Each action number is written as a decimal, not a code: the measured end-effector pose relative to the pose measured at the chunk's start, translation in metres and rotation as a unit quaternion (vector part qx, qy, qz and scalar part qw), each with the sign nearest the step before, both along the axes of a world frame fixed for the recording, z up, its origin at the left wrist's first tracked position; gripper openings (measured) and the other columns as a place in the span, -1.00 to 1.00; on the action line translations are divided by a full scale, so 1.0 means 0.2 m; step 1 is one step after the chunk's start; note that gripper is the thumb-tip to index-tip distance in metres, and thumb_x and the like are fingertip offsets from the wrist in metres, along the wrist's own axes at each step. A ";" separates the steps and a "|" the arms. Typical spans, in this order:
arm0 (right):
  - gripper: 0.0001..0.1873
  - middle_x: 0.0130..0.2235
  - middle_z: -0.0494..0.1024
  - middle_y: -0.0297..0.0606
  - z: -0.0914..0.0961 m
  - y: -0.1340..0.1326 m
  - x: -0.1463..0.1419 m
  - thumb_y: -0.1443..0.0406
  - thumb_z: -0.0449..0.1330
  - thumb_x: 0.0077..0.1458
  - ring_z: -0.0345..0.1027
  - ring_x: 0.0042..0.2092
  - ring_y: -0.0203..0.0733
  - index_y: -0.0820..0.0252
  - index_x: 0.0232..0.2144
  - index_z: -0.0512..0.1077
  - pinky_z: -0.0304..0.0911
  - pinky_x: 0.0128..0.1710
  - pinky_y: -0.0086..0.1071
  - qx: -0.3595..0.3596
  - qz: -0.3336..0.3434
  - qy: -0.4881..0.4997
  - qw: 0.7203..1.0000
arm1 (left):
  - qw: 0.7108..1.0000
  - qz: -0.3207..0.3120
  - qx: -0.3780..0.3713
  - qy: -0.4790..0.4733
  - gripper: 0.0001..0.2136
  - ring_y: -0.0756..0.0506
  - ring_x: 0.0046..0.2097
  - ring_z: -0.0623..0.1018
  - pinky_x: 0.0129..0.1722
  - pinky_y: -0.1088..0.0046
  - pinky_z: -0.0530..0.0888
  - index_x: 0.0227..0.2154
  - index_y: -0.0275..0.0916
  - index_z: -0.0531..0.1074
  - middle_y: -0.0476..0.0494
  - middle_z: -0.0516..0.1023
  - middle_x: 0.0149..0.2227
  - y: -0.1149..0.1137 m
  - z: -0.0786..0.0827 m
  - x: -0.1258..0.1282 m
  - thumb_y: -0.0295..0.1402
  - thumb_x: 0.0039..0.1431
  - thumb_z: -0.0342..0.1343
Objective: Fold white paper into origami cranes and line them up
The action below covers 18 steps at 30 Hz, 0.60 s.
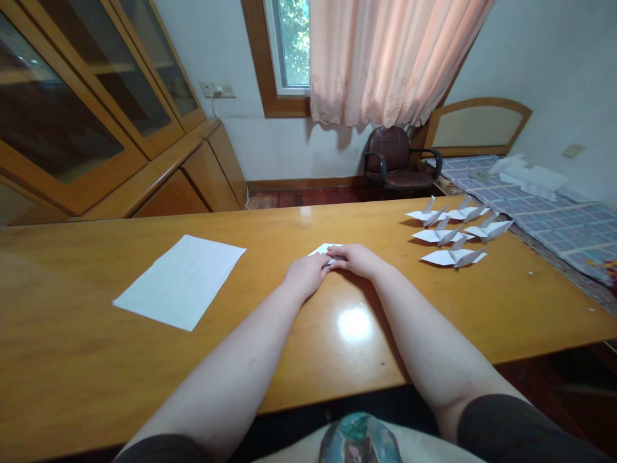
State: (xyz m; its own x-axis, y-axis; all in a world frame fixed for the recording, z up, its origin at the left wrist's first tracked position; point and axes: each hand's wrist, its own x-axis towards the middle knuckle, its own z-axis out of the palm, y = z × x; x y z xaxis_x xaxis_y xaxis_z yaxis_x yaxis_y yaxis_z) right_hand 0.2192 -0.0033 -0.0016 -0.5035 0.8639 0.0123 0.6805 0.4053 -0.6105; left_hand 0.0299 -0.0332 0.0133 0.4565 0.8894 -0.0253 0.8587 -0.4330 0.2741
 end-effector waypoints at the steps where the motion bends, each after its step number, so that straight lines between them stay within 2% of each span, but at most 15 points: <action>1: -0.58 0.12 0.45 -0.24 0.00 0.00 0.00 0.14 0.24 0.09 0.32 0.15 -0.05 0.04 0.01 0.48 0.16 0.17 -0.23 -0.005 -0.001 0.005 1.000 | 1.000 0.001 -0.007 -0.009 -0.70 -0.15 -0.10 0.53 -0.17 0.38 0.40 -0.03 -0.03 0.45 -0.11 0.55 -0.05 0.01 -0.01 0.00 -0.15 0.28 -0.07; 6: -0.76 0.05 0.52 -0.28 0.02 0.00 0.02 0.26 0.20 0.12 0.39 0.09 -0.11 0.04 -0.14 0.56 0.21 0.13 -0.27 -0.018 -0.016 0.009 1.000 | 0.999 0.038 -0.006 -0.014 -0.71 -0.13 -0.18 0.54 -0.24 0.41 0.36 -0.20 -0.10 0.54 -0.15 0.60 -0.20 0.05 -0.04 -0.01 -0.19 0.28 -0.08; 9: -0.79 -0.03 0.58 -0.30 0.01 0.01 0.03 0.29 0.18 0.14 0.43 0.03 -0.14 0.07 -0.21 0.58 0.24 0.08 -0.31 -0.022 -0.048 0.010 0.999 | 0.998 0.049 -0.009 -0.031 -0.70 -0.13 -0.22 0.53 -0.28 0.42 0.35 -0.25 -0.12 0.55 -0.15 0.60 -0.23 0.06 -0.04 -0.01 -0.19 0.28 -0.09; 13: -0.80 -0.10 0.61 -0.28 0.00 0.02 0.03 0.27 0.20 0.12 0.48 -0.08 -0.15 0.09 -0.21 0.58 0.30 -0.02 -0.34 -0.017 -0.091 -0.004 0.996 | 0.996 0.069 -0.018 -0.052 -0.70 -0.12 -0.24 0.53 -0.30 0.43 0.34 -0.26 -0.11 0.56 -0.13 0.61 -0.25 0.06 -0.03 -0.01 -0.18 0.27 -0.07; 18: -0.82 -0.20 0.63 -0.27 0.02 0.00 0.01 0.25 0.22 0.09 0.48 -0.19 -0.21 0.13 -0.27 0.59 0.31 -0.15 -0.40 -0.006 -0.108 0.002 0.994 | 0.995 0.086 -0.017 -0.053 -0.71 -0.12 -0.23 0.53 -0.28 0.43 0.35 -0.25 -0.11 0.57 -0.15 0.61 -0.25 0.05 -0.04 0.00 -0.17 0.26 -0.06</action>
State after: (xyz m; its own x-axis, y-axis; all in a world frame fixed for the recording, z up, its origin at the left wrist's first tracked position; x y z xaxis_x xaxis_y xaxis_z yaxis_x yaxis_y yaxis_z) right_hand 0.2219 -0.0029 0.0015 -0.3063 0.9519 0.0031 0.7486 0.2429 -0.6170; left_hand 0.0303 -0.0227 0.0060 0.2994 0.9540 -0.0172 0.8845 -0.2708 0.3798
